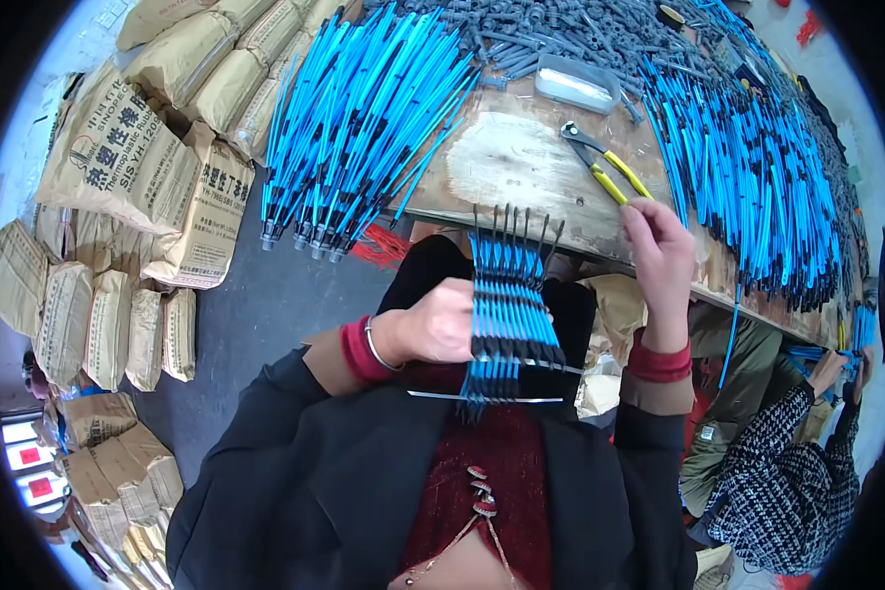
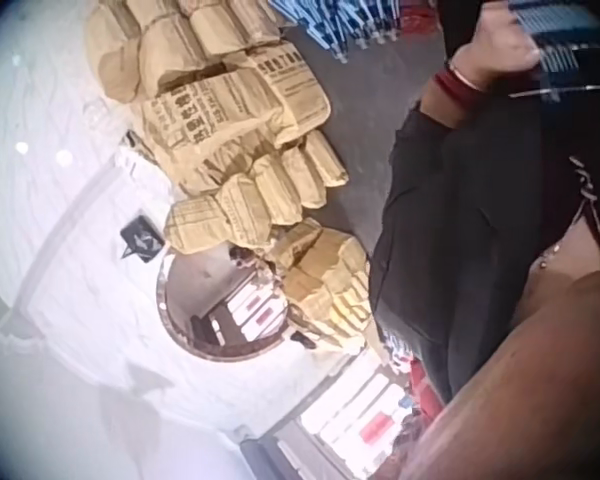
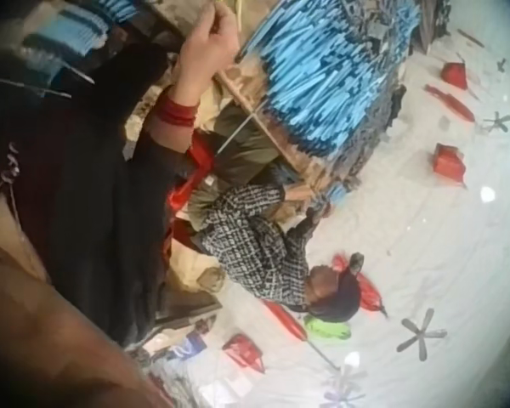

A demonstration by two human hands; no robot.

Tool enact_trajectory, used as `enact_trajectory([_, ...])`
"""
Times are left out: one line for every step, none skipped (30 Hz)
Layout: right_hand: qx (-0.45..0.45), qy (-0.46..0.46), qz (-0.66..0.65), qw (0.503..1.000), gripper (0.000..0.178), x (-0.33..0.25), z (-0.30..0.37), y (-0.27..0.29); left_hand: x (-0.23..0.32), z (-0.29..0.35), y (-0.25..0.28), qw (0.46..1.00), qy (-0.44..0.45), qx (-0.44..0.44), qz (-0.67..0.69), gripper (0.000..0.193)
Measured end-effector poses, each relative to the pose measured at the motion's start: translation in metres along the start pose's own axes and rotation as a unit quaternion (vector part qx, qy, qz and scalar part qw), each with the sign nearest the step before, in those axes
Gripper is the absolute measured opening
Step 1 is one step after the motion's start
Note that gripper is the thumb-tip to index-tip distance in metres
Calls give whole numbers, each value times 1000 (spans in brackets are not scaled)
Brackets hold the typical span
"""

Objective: The person inserts blue wires into black plastic connectors by hand, using pliers to aid in the insertion.

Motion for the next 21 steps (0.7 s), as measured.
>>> enact_trajectory([7, 9, 7, 1000, 10, -1, -10, -4, -3, 5, -2, 1000, -9, -6, -20, 15])
enact_trajectory([14, 19, 15, 1000, 11, -3, -21, -7, -5, 8, -3, 999, -20, -11, -40, 17])
enact_trajectory([25, 36, 26, 999, 12, -8, -37, -8, -11, 4, -1, 997, -38, -16, -63, 18])
enact_trajectory([29, 48, 32, 998, 12, -12, -52, -10, -13, 0, 4, 996, -51, -11, -67, 18])
enact_trajectory([22, 55, 58, 997, 12, -15, -63, -11, -16, -4, 10, 998, -29, 6, -49, 19])
enact_trajectory([15, 62, 83, 994, 13, -18, -75, -11, -18, -6, 17, 999, -7, 23, -30, 19])
enact_trajectory([9, 69, 110, 992, 14, -21, -89, -9, -20, -9, 24, 999, 14, 40, -10, 20])
enact_trajectory([14, 77, 117, 990, 14, -22, -102, -7, -18, -8, 30, 999, 2, 43, -10, 20])
enact_trajectory([10, 80, 138, 987, 16, -23, -117, -4, -19, -6, 37, 998, 30, 52, 18, 21])
enact_trajectory([8, 82, 150, 985, 17, -17, -130, 4, -21, -6, 38, 996, 61, 53, 42, 22])
enact_trajectory([0, 82, 172, 982, 19, -16, -144, 7, -23, -2, 39, 991, 92, 64, 72, 24])
enact_trajectory([3, 86, 179, 980, 19, -14, -159, 15, -24, 1, 38, 991, 84, 67, 75, 24])
enact_trajectory([28, 82, 196, 977, 19, -9, -178, 24, -25, 6, 38, 987, 77, 97, 103, 23])
enact_trajectory([53, 77, 211, 973, 19, -5, -196, 34, -28, 8, 37, 981, 70, 126, 131, 22])
enact_trajectory([76, 69, 226, 969, 20, -6, -206, 38, -31, 9, 39, 973, 66, 155, 160, 20])
enact_trajectory([74, 71, 226, 969, 20, -7, -213, 40, -33, 5, 42, 972, 66, 158, 158, 20])
enact_trajectory([69, 63, 211, 973, 19, -8, -218, 44, -32, -2, 45, 981, 57, 123, 136, 20])
enact_trajectory([59, 51, 194, 978, 18, -10, -217, 43, -28, -6, 47, 988, 56, 89, 113, 19])
enact_trajectory([48, 39, 176, 982, 17, -11, -218, 38, -25, -7, 48, 993, 55, 55, 90, 18])
enact_trajectory([38, 37, 173, 983, 17, -12, -219, 31, -28, -6, 48, 992, 64, 60, 87, 18])
enact_trajectory([-3, 68, 195, 979, 17, -16, -217, 19, -30, -5, 45, 995, 61, 30, 72, 20])
Point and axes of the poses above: each hand's wrist, its own z-axis away from the middle knuckle, its own y-axis out of the back of the hand, x = y × z, the point moved 3 cm from there along -z, towards the middle knuckle, and after that the axes turned 8 degrees about -y, right-handed, at the moved point
